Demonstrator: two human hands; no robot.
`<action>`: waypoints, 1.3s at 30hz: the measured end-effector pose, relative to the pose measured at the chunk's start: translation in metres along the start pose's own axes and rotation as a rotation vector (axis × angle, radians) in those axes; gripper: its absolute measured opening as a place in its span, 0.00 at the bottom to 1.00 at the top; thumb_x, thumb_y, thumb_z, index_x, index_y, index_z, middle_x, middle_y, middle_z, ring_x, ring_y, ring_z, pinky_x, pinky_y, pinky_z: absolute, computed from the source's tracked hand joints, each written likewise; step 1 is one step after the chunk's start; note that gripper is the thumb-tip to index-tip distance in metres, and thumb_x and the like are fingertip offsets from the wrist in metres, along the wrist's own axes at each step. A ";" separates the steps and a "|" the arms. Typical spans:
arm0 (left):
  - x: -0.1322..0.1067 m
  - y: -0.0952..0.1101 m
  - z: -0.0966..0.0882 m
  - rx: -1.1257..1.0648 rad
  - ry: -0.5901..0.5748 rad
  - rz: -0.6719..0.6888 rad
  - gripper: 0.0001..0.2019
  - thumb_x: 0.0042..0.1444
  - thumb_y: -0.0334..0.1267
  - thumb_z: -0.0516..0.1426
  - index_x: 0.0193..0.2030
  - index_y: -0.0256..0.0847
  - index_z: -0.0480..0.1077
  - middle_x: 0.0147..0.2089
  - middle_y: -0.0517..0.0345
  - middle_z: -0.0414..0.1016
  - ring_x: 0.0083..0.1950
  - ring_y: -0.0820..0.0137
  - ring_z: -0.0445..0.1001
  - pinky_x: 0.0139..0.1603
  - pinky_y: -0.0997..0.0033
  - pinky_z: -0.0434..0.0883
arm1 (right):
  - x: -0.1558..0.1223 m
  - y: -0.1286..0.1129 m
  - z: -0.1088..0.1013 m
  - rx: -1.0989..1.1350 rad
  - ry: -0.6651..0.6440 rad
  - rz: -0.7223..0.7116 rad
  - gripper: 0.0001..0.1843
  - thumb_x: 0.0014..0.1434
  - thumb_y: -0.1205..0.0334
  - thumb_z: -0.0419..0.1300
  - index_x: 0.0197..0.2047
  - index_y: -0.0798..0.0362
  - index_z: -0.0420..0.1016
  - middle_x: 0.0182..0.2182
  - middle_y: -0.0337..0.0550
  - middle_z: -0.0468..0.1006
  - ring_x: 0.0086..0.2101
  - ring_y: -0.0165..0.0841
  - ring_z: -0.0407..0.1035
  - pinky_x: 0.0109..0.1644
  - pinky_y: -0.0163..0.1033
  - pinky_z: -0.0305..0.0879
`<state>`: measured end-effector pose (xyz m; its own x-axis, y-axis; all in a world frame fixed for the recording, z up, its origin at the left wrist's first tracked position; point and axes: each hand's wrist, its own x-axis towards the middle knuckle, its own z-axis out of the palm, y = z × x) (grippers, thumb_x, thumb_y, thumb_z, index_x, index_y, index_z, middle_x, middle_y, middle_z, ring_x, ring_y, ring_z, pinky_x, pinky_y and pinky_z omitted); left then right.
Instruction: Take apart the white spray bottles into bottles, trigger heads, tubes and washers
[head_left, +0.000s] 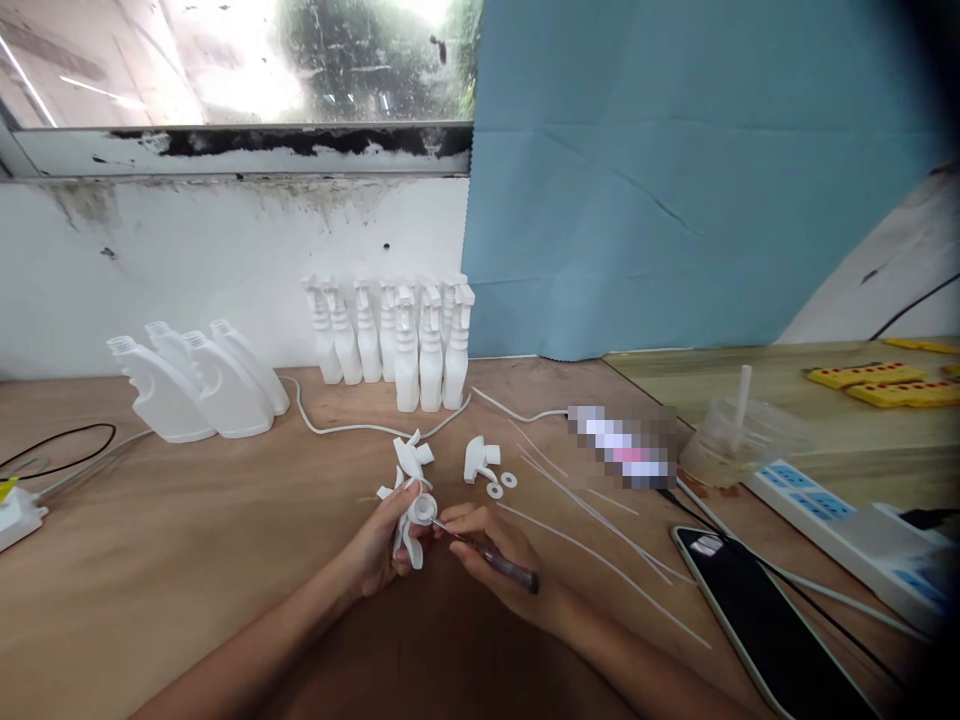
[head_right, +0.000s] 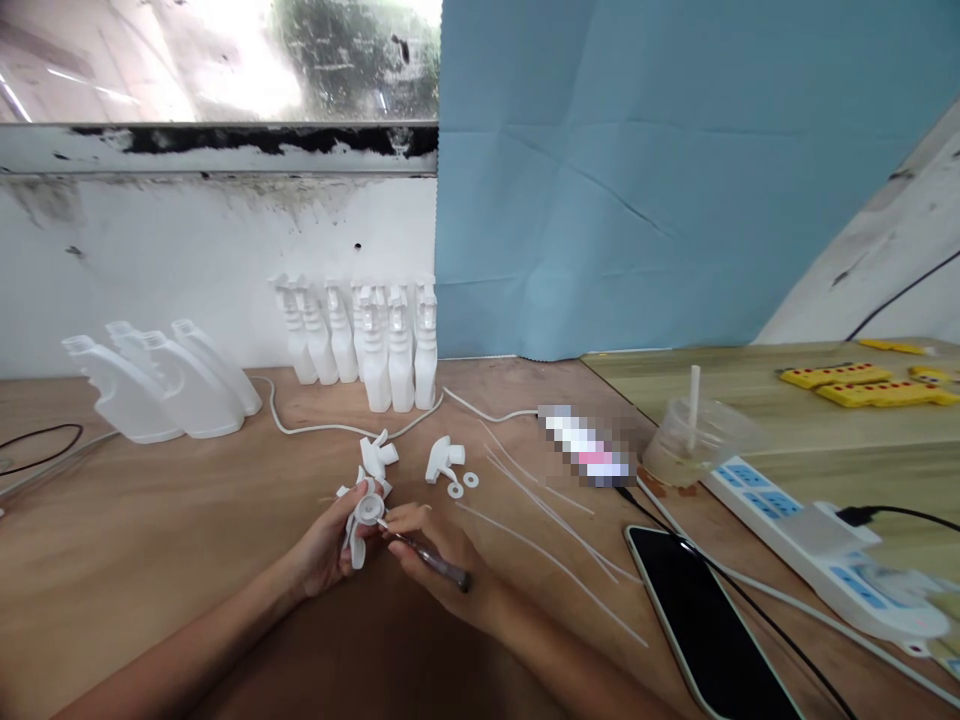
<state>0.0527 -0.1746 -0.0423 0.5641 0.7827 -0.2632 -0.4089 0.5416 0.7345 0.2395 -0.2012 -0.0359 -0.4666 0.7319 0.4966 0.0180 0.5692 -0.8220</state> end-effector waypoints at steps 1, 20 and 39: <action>0.000 0.000 0.000 0.001 0.005 0.001 0.18 0.57 0.56 0.55 0.37 0.43 0.57 0.21 0.69 0.56 0.14 0.83 0.47 0.10 0.85 0.43 | -0.001 0.002 -0.001 -0.095 -0.011 -0.034 0.12 0.62 0.70 0.55 0.48 0.47 0.66 0.47 0.44 0.74 0.45 0.34 0.72 0.47 0.40 0.68; 0.003 -0.017 0.003 0.229 -0.011 0.345 0.15 0.60 0.45 0.55 0.46 0.43 0.55 0.34 0.61 0.67 0.26 0.77 0.66 0.22 0.79 0.65 | 0.000 0.009 -0.005 -0.243 0.143 -0.008 0.09 0.62 0.70 0.52 0.44 0.47 0.64 0.58 0.47 0.70 0.58 0.36 0.63 0.59 0.46 0.63; -0.008 0.006 -0.031 1.240 0.288 0.883 0.17 0.55 0.32 0.57 0.52 0.47 0.64 0.49 0.52 0.70 0.46 0.65 0.70 0.48 0.66 0.65 | 0.001 0.010 -0.028 -0.204 0.486 0.303 0.08 0.63 0.55 0.54 0.34 0.50 0.65 0.54 0.54 0.73 0.51 0.41 0.71 0.51 0.47 0.68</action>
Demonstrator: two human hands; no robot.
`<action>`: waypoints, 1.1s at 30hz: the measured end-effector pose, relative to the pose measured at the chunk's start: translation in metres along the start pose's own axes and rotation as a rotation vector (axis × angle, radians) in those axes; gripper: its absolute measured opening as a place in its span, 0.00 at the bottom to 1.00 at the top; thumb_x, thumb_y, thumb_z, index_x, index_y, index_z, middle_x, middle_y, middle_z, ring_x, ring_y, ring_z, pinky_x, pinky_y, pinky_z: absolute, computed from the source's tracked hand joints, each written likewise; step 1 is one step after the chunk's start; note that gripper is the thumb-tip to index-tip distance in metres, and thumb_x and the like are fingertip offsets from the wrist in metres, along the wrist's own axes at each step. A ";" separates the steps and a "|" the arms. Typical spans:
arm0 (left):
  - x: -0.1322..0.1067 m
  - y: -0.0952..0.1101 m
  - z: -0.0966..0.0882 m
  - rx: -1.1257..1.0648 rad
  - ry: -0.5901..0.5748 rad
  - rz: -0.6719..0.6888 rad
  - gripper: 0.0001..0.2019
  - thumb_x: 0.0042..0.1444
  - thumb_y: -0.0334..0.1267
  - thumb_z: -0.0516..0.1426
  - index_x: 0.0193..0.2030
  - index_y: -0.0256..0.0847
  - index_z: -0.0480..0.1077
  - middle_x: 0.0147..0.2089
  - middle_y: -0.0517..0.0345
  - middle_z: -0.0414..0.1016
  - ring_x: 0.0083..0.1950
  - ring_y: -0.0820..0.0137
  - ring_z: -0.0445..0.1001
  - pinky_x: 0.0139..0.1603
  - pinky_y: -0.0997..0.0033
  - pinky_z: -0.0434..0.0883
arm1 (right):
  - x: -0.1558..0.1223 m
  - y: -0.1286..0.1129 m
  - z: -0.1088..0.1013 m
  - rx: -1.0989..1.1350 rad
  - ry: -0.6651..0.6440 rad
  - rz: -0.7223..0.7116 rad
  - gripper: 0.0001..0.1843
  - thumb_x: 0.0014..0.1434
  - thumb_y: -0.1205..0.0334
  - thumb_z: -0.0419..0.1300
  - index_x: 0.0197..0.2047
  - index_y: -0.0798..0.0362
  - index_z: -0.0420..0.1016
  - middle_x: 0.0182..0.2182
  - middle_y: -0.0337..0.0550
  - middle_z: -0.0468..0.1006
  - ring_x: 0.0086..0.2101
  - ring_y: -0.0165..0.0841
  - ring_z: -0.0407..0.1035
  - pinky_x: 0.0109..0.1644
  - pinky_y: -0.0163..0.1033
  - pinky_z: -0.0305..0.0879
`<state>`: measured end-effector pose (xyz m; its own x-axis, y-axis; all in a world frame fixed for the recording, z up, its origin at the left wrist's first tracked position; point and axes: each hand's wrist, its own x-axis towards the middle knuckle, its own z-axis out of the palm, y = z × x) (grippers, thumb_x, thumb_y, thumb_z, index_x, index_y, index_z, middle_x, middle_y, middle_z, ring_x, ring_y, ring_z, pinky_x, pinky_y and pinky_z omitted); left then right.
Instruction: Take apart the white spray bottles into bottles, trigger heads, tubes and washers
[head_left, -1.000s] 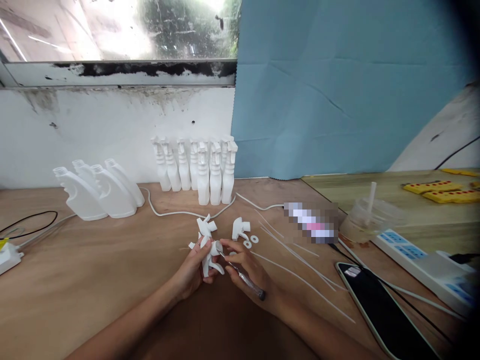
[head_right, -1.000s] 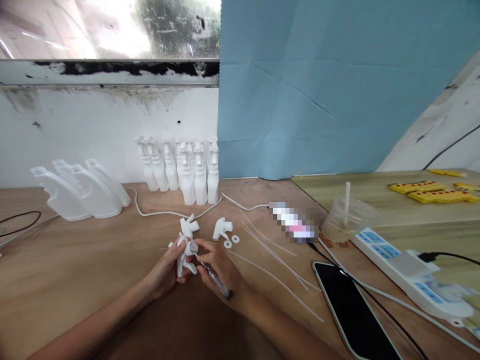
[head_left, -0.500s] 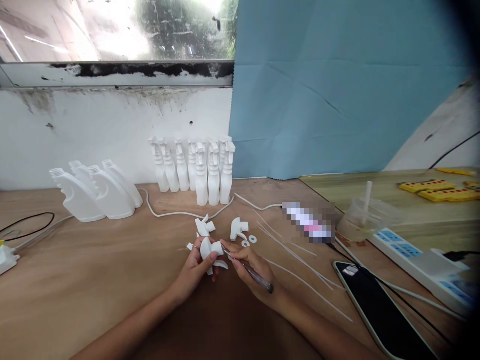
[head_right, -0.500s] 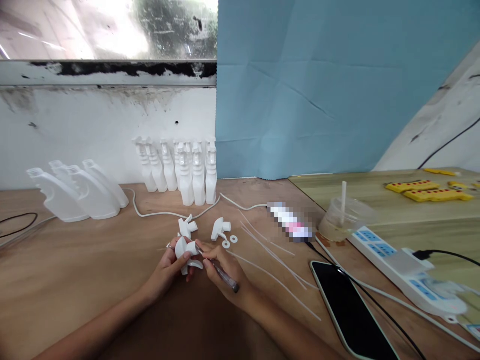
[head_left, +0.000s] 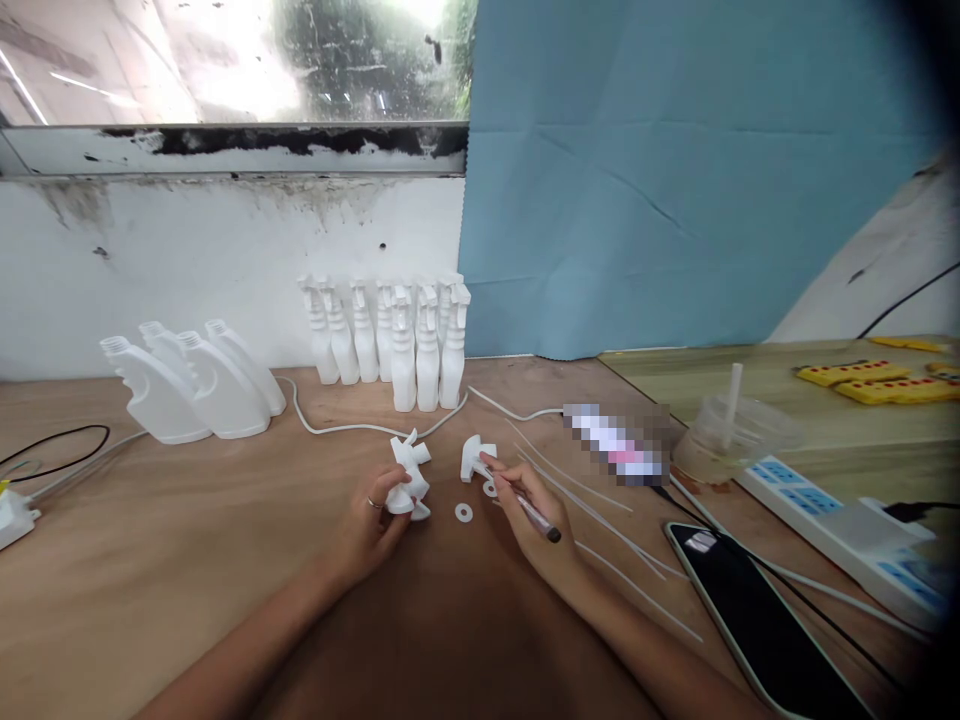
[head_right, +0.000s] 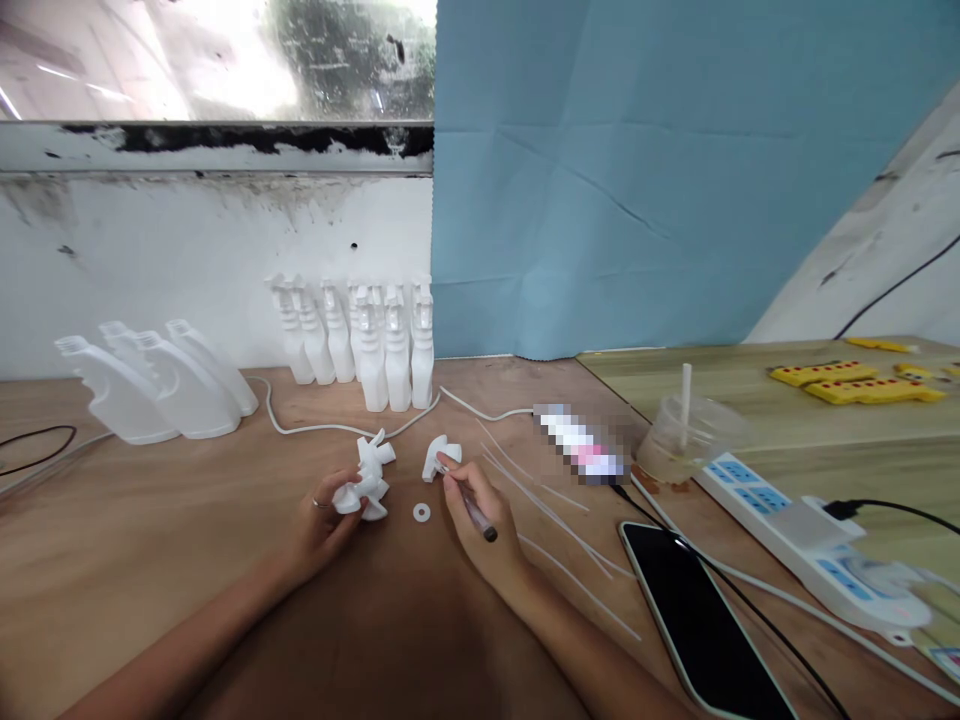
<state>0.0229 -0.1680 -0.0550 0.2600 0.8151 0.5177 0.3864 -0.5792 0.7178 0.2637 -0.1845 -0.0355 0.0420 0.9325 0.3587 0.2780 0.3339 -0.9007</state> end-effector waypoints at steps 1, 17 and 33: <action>0.002 -0.003 -0.002 0.048 -0.012 0.035 0.18 0.54 0.31 0.57 0.52 0.47 0.64 0.52 0.51 0.69 0.50 0.63 0.69 0.52 0.63 0.64 | 0.001 0.000 -0.001 -0.005 0.014 0.007 0.08 0.63 0.55 0.54 0.35 0.50 0.65 0.55 0.53 0.73 0.52 0.42 0.71 0.51 0.47 0.68; 0.029 -0.004 -0.004 0.164 -0.010 -0.050 0.15 0.57 0.42 0.56 0.51 0.42 0.64 0.58 0.48 0.62 0.60 0.59 0.63 0.61 0.58 0.59 | -0.001 -0.005 0.000 -0.020 0.019 -0.074 0.12 0.67 0.55 0.49 0.41 0.49 0.71 0.48 0.47 0.78 0.51 0.40 0.70 0.55 0.47 0.65; 0.167 -0.078 0.016 0.205 0.289 -0.258 0.24 0.51 0.39 0.59 0.54 0.29 0.63 0.46 0.40 0.73 0.47 0.56 0.73 0.49 0.56 0.69 | 0.000 -0.008 -0.009 -0.162 0.019 -0.199 0.12 0.67 0.59 0.48 0.43 0.48 0.72 0.38 0.44 0.79 0.40 0.36 0.73 0.44 0.38 0.67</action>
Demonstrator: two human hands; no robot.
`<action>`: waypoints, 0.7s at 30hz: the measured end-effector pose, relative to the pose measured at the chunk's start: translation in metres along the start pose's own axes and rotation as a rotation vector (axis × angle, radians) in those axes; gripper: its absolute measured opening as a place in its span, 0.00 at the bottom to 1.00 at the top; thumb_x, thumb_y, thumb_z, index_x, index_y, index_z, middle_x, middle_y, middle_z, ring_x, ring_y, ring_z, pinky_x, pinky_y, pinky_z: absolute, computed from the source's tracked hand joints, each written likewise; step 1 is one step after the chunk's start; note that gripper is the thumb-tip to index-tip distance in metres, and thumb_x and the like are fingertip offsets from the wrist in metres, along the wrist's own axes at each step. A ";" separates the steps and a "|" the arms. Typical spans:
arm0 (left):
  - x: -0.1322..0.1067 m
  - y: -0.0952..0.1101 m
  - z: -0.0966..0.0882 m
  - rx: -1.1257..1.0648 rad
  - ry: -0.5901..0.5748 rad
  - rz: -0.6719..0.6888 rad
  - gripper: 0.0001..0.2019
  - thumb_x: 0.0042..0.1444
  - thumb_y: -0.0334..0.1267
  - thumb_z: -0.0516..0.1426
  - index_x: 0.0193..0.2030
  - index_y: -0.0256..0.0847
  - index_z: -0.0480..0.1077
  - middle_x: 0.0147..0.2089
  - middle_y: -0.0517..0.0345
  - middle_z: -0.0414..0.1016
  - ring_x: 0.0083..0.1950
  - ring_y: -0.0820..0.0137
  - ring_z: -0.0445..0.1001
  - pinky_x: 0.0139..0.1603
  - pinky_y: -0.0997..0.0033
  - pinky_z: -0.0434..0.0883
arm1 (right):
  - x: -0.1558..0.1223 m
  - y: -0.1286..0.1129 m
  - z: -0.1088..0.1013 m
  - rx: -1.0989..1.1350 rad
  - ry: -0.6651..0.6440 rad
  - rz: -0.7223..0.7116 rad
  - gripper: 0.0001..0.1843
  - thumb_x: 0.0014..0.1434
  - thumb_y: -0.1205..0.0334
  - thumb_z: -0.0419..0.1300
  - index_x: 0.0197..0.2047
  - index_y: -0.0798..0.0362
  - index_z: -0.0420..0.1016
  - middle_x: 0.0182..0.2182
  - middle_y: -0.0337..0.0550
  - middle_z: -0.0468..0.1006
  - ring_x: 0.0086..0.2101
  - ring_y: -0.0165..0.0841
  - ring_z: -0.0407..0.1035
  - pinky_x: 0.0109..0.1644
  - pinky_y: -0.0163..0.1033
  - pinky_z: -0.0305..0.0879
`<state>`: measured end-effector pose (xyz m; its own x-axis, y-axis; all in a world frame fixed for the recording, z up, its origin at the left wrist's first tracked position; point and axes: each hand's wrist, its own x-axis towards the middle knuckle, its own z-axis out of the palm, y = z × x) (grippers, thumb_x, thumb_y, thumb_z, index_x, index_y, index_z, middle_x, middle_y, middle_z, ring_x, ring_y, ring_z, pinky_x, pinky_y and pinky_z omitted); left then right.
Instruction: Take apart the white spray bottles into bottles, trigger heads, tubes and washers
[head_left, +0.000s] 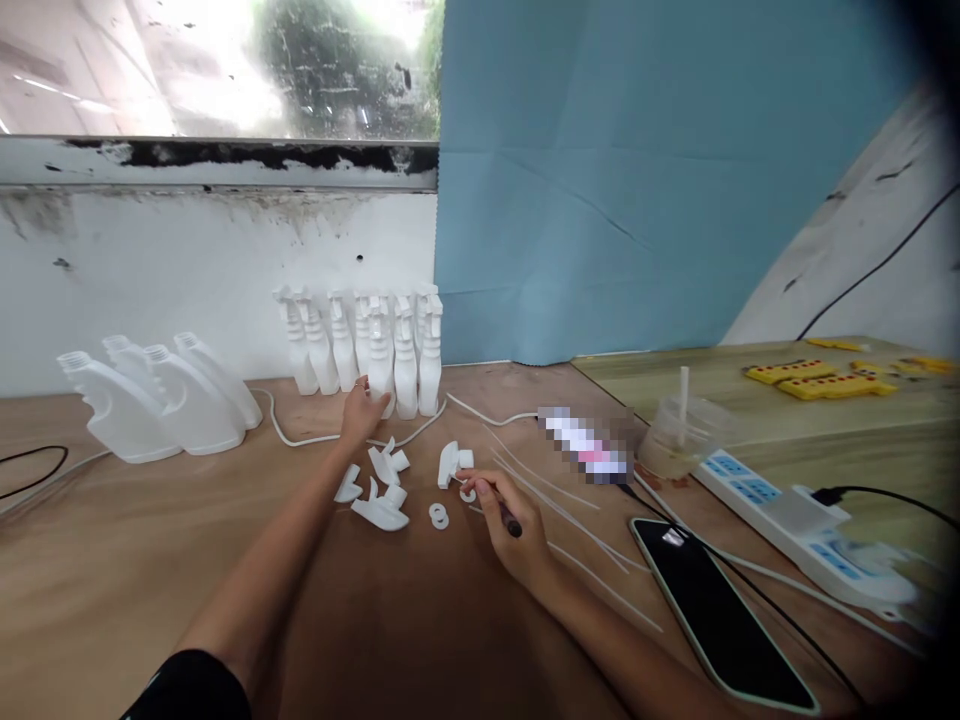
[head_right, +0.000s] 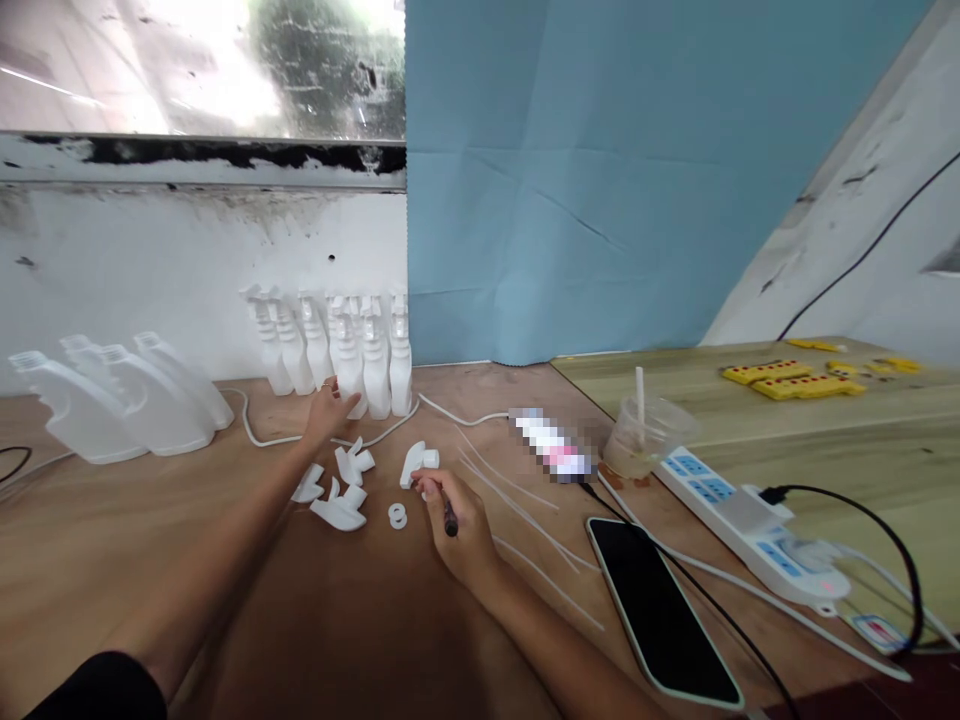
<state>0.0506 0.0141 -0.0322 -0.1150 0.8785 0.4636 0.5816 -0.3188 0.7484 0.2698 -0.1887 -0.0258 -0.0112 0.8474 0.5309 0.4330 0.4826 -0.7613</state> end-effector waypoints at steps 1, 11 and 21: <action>-0.003 0.001 -0.003 0.004 0.014 -0.001 0.23 0.52 0.39 0.58 0.53 0.30 0.64 0.45 0.42 0.74 0.46 0.56 0.73 0.49 0.57 0.69 | 0.000 0.000 0.000 0.002 0.001 -0.003 0.12 0.67 0.59 0.48 0.43 0.49 0.72 0.38 0.44 0.79 0.39 0.36 0.73 0.44 0.38 0.67; -0.067 0.064 -0.109 -0.005 0.106 0.296 0.25 0.53 0.43 0.59 0.58 0.41 0.63 0.55 0.50 0.67 0.56 0.57 0.66 0.57 0.57 0.63 | -0.002 -0.004 0.000 0.075 0.046 0.061 0.11 0.65 0.55 0.51 0.38 0.49 0.71 0.29 0.41 0.75 0.29 0.33 0.70 0.33 0.36 0.66; -0.173 0.081 -0.100 -0.777 -0.788 -0.384 0.20 0.57 0.52 0.56 0.53 0.45 0.65 0.43 0.55 0.71 0.40 0.68 0.71 0.36 0.75 0.68 | 0.003 -0.005 -0.018 0.571 -0.202 0.166 0.27 0.54 0.43 0.60 0.52 0.49 0.70 0.33 0.45 0.76 0.24 0.33 0.67 0.22 0.36 0.62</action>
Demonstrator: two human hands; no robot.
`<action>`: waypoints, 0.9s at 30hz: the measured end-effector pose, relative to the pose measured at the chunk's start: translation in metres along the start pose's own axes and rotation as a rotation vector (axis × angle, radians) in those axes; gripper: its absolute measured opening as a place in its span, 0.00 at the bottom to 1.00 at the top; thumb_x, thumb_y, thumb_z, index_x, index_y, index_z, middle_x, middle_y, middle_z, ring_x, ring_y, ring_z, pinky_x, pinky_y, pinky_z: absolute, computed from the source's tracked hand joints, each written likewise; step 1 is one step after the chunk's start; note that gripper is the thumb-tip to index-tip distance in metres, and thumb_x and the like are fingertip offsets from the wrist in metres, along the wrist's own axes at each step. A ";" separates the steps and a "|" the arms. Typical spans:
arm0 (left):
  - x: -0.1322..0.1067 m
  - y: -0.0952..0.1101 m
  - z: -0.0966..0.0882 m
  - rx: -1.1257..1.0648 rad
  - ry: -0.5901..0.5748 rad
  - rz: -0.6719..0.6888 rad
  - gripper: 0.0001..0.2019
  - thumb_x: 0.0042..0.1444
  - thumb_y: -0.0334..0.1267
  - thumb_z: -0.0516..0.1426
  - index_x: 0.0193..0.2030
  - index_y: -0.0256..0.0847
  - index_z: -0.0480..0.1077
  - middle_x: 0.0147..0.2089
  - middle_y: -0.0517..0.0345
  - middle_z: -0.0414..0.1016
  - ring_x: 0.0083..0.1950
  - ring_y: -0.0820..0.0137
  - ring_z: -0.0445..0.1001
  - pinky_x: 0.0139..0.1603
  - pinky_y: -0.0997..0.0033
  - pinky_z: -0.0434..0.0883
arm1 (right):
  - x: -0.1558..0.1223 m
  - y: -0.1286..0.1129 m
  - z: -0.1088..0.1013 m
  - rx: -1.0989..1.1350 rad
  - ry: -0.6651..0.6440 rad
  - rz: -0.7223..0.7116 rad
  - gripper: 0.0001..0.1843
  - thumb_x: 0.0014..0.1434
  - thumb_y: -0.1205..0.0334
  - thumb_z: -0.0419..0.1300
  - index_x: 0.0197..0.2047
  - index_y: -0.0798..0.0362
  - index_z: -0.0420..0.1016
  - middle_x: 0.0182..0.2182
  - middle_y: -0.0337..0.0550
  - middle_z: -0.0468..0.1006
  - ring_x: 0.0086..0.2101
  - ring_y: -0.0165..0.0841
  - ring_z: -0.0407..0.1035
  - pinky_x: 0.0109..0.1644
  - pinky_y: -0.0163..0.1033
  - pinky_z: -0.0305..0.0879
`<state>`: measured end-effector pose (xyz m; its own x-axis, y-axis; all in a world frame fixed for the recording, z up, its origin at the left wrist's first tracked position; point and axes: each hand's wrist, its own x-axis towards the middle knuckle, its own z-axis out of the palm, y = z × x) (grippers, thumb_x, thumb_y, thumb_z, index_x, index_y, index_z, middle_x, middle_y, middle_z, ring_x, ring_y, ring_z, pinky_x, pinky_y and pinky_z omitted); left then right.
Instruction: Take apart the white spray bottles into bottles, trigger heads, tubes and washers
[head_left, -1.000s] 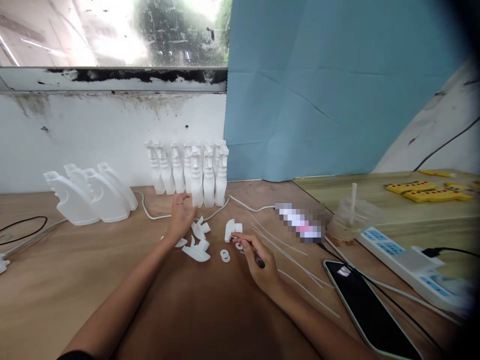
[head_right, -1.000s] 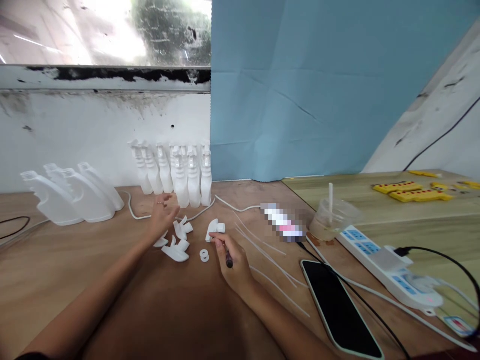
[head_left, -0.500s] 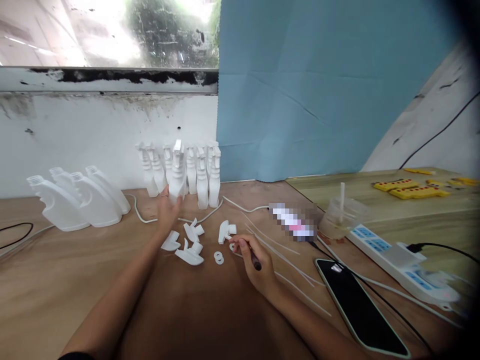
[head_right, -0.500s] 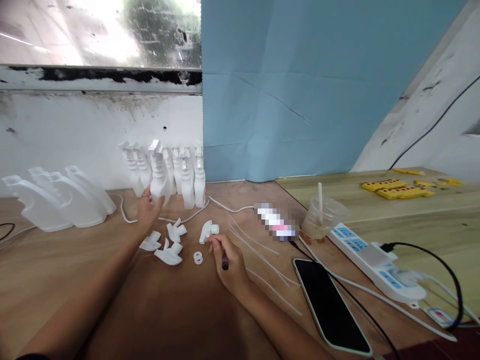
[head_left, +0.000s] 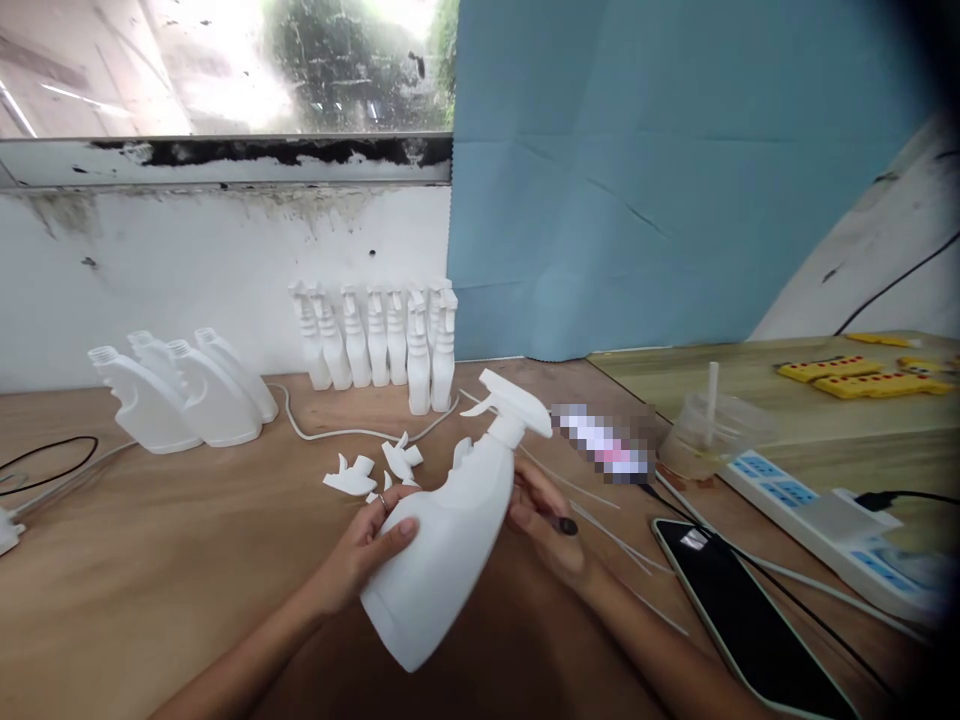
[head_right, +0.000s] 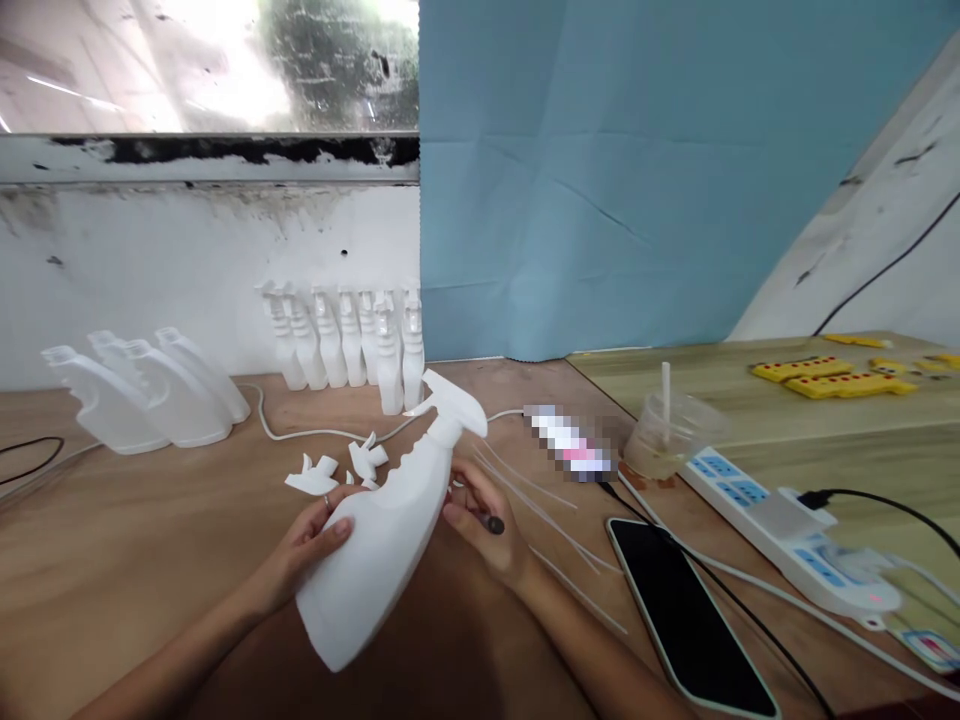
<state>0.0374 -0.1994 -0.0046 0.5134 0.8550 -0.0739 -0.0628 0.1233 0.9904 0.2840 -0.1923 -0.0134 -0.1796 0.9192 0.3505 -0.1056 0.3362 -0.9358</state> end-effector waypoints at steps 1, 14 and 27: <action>0.001 -0.002 0.000 -0.009 -0.013 -0.037 0.21 0.58 0.53 0.55 0.54 0.44 0.65 0.42 0.55 0.71 0.38 0.68 0.71 0.35 0.75 0.68 | 0.001 0.000 0.001 0.076 0.024 0.035 0.27 0.53 0.43 0.61 0.51 0.49 0.70 0.33 0.44 0.76 0.22 0.31 0.65 0.20 0.34 0.59; -0.014 0.002 0.012 0.883 -0.056 0.273 0.56 0.33 0.56 0.69 0.68 0.53 0.46 0.70 0.49 0.47 0.67 0.48 0.52 0.66 0.48 0.54 | 0.017 0.004 0.015 0.430 0.613 0.382 0.19 0.42 0.50 0.72 0.31 0.54 0.74 0.26 0.37 0.76 0.25 0.30 0.69 0.28 0.33 0.68; -0.009 -0.023 -0.012 -0.376 -0.732 -0.423 0.53 0.38 0.77 0.42 0.60 0.34 0.62 0.39 0.42 0.76 0.37 0.50 0.75 0.31 0.49 0.72 | 0.016 0.000 0.009 0.622 0.314 0.351 0.18 0.41 0.52 0.73 0.31 0.53 0.74 0.23 0.34 0.71 0.19 0.23 0.55 0.18 0.28 0.53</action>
<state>0.0240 -0.2040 -0.0282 0.9616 0.1862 -0.2016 0.0451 0.6173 0.7854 0.2723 -0.1797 -0.0073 -0.0279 0.9967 -0.0758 -0.6393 -0.0760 -0.7652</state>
